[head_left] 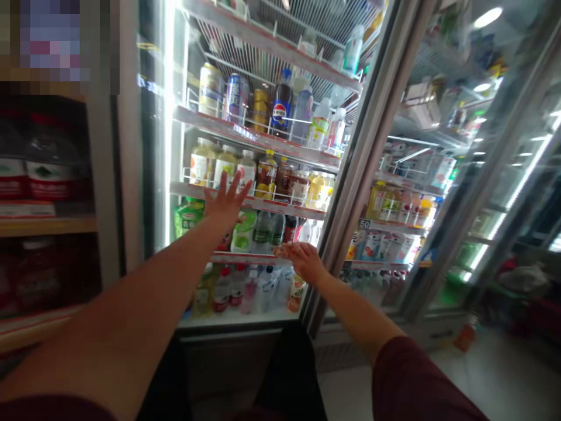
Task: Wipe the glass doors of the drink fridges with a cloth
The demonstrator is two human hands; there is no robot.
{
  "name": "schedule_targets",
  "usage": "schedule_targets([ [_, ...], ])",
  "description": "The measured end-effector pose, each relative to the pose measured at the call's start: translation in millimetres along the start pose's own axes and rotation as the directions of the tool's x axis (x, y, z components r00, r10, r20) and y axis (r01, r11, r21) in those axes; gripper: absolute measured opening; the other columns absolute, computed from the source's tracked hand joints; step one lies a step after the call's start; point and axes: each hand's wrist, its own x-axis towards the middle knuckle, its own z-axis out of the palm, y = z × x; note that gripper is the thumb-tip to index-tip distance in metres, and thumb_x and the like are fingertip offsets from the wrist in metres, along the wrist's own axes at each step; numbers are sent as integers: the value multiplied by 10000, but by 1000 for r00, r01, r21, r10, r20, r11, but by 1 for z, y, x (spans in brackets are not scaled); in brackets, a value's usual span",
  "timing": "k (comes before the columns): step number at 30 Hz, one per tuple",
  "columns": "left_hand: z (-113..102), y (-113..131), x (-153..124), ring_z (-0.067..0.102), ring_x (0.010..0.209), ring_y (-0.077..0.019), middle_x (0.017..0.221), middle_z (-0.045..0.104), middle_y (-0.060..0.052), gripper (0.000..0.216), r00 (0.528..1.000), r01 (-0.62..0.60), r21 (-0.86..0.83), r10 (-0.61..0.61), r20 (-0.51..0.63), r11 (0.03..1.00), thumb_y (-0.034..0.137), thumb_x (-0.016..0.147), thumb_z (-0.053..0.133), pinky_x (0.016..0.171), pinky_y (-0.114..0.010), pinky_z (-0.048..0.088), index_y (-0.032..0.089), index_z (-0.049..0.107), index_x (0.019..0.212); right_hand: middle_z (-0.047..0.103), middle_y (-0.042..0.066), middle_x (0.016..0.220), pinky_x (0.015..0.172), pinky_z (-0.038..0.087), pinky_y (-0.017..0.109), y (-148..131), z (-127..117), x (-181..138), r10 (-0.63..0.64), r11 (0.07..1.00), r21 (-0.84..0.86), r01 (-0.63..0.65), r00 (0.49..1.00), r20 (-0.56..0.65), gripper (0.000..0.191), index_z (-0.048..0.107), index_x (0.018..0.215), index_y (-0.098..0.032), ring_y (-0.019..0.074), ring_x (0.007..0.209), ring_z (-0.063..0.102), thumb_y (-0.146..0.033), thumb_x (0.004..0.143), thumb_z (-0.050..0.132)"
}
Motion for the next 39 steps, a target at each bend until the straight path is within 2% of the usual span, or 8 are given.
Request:
schedule_targets([
  [3,0,0,0,-157,1765,-459,1905,-150,-96,1159,1000,5,0,-5,7,1000,281,975,828,1332,-876,174,294,68,1850,740,170,1507,1183,599,475,14,-17,26,-8,1000,22,8,1000,-10,555,739,1542,-221,293,1351,685,-65,1034,578],
  [8,-2,3,-3,-143,1770,-453,1913,-122,-97,1142,1000,-1,-9,1,-13,1000,261,980,826,1349,-866,151,265,86,1850,624,218,1629,1283,488,571,35,-43,77,362,928,24,-371,887,-286,569,672,1606,-156,340,1457,610,-73,1064,518],
  [13,-5,4,-4,-160,1767,-446,1909,-134,-74,1174,1000,10,-34,-10,3,999,269,962,857,1349,-869,150,297,87,1848,758,133,1461,1191,571,439,-20,-2,34,80,997,26,-77,991,-111,468,776,1482,-227,277,1377,660,-95,1071,598],
  [16,-6,5,-3,-139,1770,-458,1907,-131,-83,1182,1000,4,-6,-3,17,1000,253,966,859,1341,-878,174,295,74,1848,790,117,1384,1139,592,422,-27,6,26,-112,992,63,110,994,15,428,798,1441,-255,261,1317,671,-113,1068,642],
  [23,3,0,-3,-87,1774,-479,1913,-92,-119,1176,1000,-16,15,16,-25,1000,291,967,872,1332,-874,222,265,90,1845,636,216,1598,1225,513,541,1,-23,79,232,973,59,-225,954,-189,535,684,1599,-178,346,1400,591,-105,1092,532],
  [30,20,-20,-14,-45,1784,-426,1930,36,-105,1069,993,-82,-4,81,-90,997,301,981,832,1413,-748,130,284,202,1844,779,74,1431,1170,585,410,-37,10,37,-78,994,71,81,996,-43,462,776,1478,-292,245,1341,655,-121,1075,628],
  [35,36,-39,-30,-84,1770,-473,1931,-30,-129,1078,991,7,25,-3,-133,1000,381,976,854,1387,-797,88,287,218,1841,663,186,1599,1235,518,509,0,-23,77,149,988,60,-142,977,-151,521,703,1586,-211,317,1392,624,-107,1095,563],
  [39,45,-53,-43,-124,1739,-561,1920,-100,-175,1120,991,114,15,-113,-69,993,437,982,853,1279,-934,158,274,157,1846,651,203,1601,1230,500,536,-11,-25,79,219,976,66,-210,957,-193,528,692,1597,-193,340,1418,599,-111,1095,549],
])
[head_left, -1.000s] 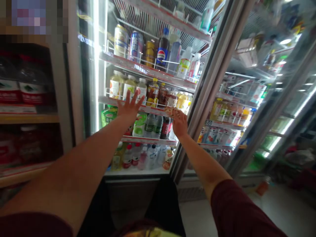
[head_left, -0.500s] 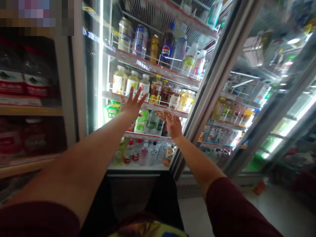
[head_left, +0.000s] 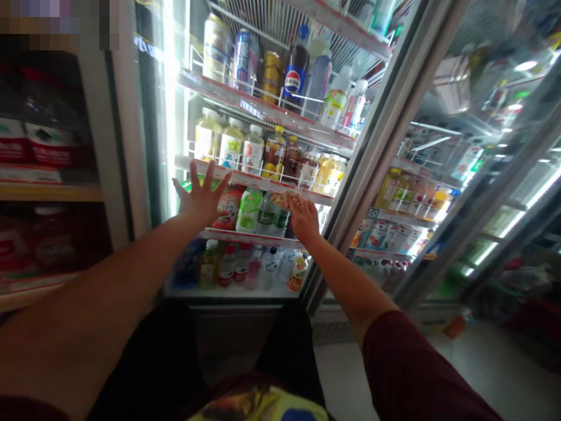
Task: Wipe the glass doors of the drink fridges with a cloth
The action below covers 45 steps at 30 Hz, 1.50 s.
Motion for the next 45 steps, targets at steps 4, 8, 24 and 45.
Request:
schedule_targets([
  [4,3,-9,-5,-118,1741,-550,1929,-55,-165,1147,998,-2,13,1,66,1000,323,950,886,1298,-875,262,280,169,1844,748,137,1482,1163,556,452,-21,9,-31,-263,965,62,256,944,199,473,766,1500,-242,285,1357,636,-110,1065,632],
  [8,6,-11,-6,-123,1741,-545,1928,-79,-152,1147,999,-13,29,11,51,999,312,951,875,1304,-869,254,286,158,1845,710,158,1536,1162,558,462,-14,-3,0,-213,977,41,209,957,197,514,728,1554,-238,296,1348,643,-95,1084,578],
  [24,2,-7,-11,-155,1756,-504,1931,-104,-91,1132,998,-5,-61,8,58,998,280,960,851,1339,-860,188,328,147,1845,603,188,1654,1261,487,572,-39,-11,41,-119,993,39,116,986,115,615,595,1679,-215,344,1463,555,-84,1086,499],
  [45,5,-10,-13,-136,1761,-508,1943,-30,-86,1148,999,-17,-127,21,34,992,237,924,869,1336,-885,161,326,190,1846,708,102,1551,1254,499,500,-40,3,2,-281,959,85,269,937,206,548,714,1568,-283,300,1467,572,-95,1064,606],
])
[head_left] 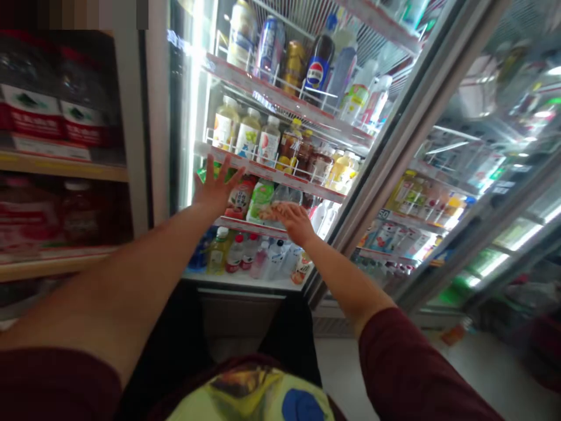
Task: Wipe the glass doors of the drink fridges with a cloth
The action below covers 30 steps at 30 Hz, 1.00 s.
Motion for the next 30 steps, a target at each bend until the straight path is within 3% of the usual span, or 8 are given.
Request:
schedule_targets([
  [3,2,-2,1,-138,1753,-529,1943,-21,-82,1151,1000,-1,40,0,15,999,286,931,865,1329,-885,199,342,171,1849,749,107,1488,1213,530,464,9,6,-19,-80,997,15,79,993,82,497,759,1509,-277,283,1420,606,-102,1070,607],
  [5,2,-3,1,-130,1755,-529,1942,-40,-83,1137,1000,-8,60,7,14,998,296,953,847,1328,-883,206,336,150,1851,705,158,1545,1230,507,480,24,1,-21,71,997,-17,-71,997,-14,519,734,1547,-233,298,1424,600,-84,1089,542],
  [9,0,1,-1,-103,1767,-506,1938,-88,-84,1138,1000,2,58,-2,9,998,259,961,856,1342,-867,188,317,149,1851,618,241,1620,1275,453,525,47,-1,-34,350,931,-42,-362,920,-176,563,675,1611,-150,338,1443,587,-59,1087,492],
  [14,1,1,1,-173,1761,-479,1940,-79,-76,1149,999,22,68,-24,27,997,305,963,853,1359,-848,161,337,122,1849,765,132,1439,1166,566,412,40,19,-89,69,997,13,-70,996,60,529,829,1405,-254,266,1326,666,-2,980,643],
  [16,2,-1,2,-182,1757,-478,1939,-91,-71,1164,999,25,79,-28,37,997,305,954,854,1358,-846,168,347,109,1847,790,106,1393,1130,586,386,49,18,-97,23,1000,19,-24,998,57,510,849,1361,-278,247,1277,685,-9,971,658],
  [19,5,-3,3,-170,1757,-493,1936,-103,-92,1163,1000,6,100,-9,26,995,307,956,854,1344,-855,199,322,109,1849,725,170,1496,1188,553,476,81,4,-85,169,985,-18,-172,980,-103,546,787,1477,-217,289,1307,664,-32,1027,537],
  [23,8,-4,3,-166,1762,-480,1943,-48,-99,1140,1000,16,101,-17,17,995,341,970,852,1348,-847,192,317,126,1848,657,212,1540,1238,496,584,101,-4,-76,418,897,9,-442,842,-342,579,738,1527,-173,340,1385,609,-65,1035,452],
  [30,4,1,-1,-134,1756,-517,1939,-21,-139,1113,1000,8,66,-9,9,998,277,968,863,1343,-862,179,272,178,1845,811,142,1284,1065,626,417,38,37,-136,156,988,-5,-156,988,-6,444,876,1201,-239,278,1175,710,-2,875,691],
])
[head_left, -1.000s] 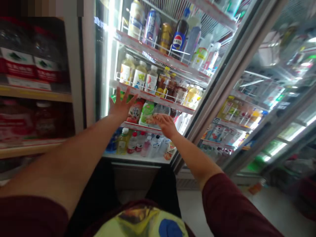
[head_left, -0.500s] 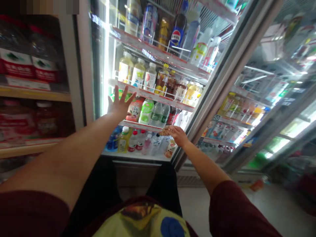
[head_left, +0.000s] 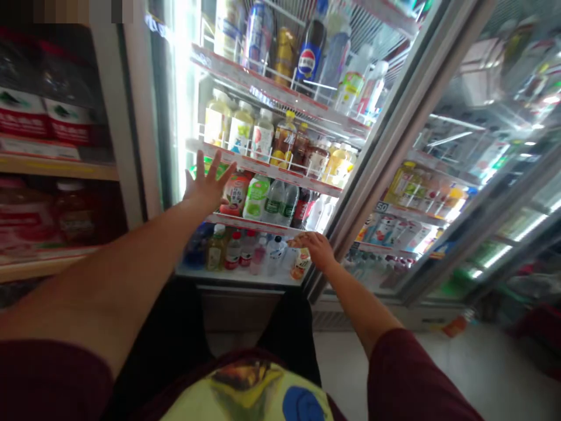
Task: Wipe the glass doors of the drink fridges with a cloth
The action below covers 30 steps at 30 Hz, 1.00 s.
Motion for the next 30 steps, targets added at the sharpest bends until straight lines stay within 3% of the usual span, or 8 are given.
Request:
schedule_targets([
  [3,-3,2,-2,-119,1757,-525,1932,-57,-155,1094,1000,-5,6,5,-4,1000,262,977,854,1338,-870,188,240,188,1844,804,146,1315,1067,626,418,11,-8,13,15,1000,0,-15,1000,5,466,877,1228,-234,276,1152,716,6,893,660],
  [9,-8,8,-3,-216,1753,-447,1931,-126,-48,1111,998,40,4,-40,57,999,271,980,815,1376,-825,143,324,123,1847,633,264,1550,1230,507,625,37,-25,57,289,957,37,-289,925,-245,578,712,1553,-118,377,1406,592,-91,1024,478],
  [11,-10,9,-3,-230,1747,-433,1925,-154,-32,1112,996,53,14,-53,72,999,286,985,797,1382,-806,152,337,92,1844,636,261,1544,1224,518,607,23,-16,50,244,970,44,-241,943,-224,565,708,1559,-118,375,1388,596,-123,1030,509],
  [13,-12,10,-4,-234,1743,-433,1919,-160,-40,1126,994,54,34,-57,89,998,308,983,803,1382,-795,178,335,74,1841,667,261,1508,1201,545,563,5,-6,41,105,994,46,-100,986,-128,547,725,1536,-107,362,1349,614,-116,1028,520],
  [16,-12,9,-6,-260,1735,-410,1922,-134,-32,1086,995,45,61,-50,92,997,337,1011,785,1390,-758,204,351,82,1839,713,237,1460,1164,575,506,-6,-7,48,-53,997,55,55,998,-41,543,764,1487,-127,335,1280,645,-68,1008,515],
  [23,-4,8,-2,-142,1765,-483,1929,-86,-37,1262,996,58,65,-62,60,996,208,899,928,1361,-845,227,384,107,1841,618,226,1601,1254,472,617,-1,-39,120,170,985,98,-145,924,-342,563,652,1610,-132,388,1431,559,-158,1087,444],
  [27,-2,7,0,-123,1764,-495,1933,-75,-52,1301,997,46,76,-50,58,996,226,889,950,1345,-857,244,389,79,1842,700,186,1525,1220,507,565,-38,-27,99,-20,998,59,27,992,-123,539,729,1537,-199,366,1412,586,-110,1050,516],
  [30,-1,6,0,-121,1763,-501,1929,-98,-68,1290,997,38,108,-46,69,993,243,901,946,1346,-843,262,366,75,1844,745,168,1467,1163,547,508,-44,-31,98,-155,988,30,154,987,44,541,770,1484,-226,328,1328,639,-63,1030,525],
])
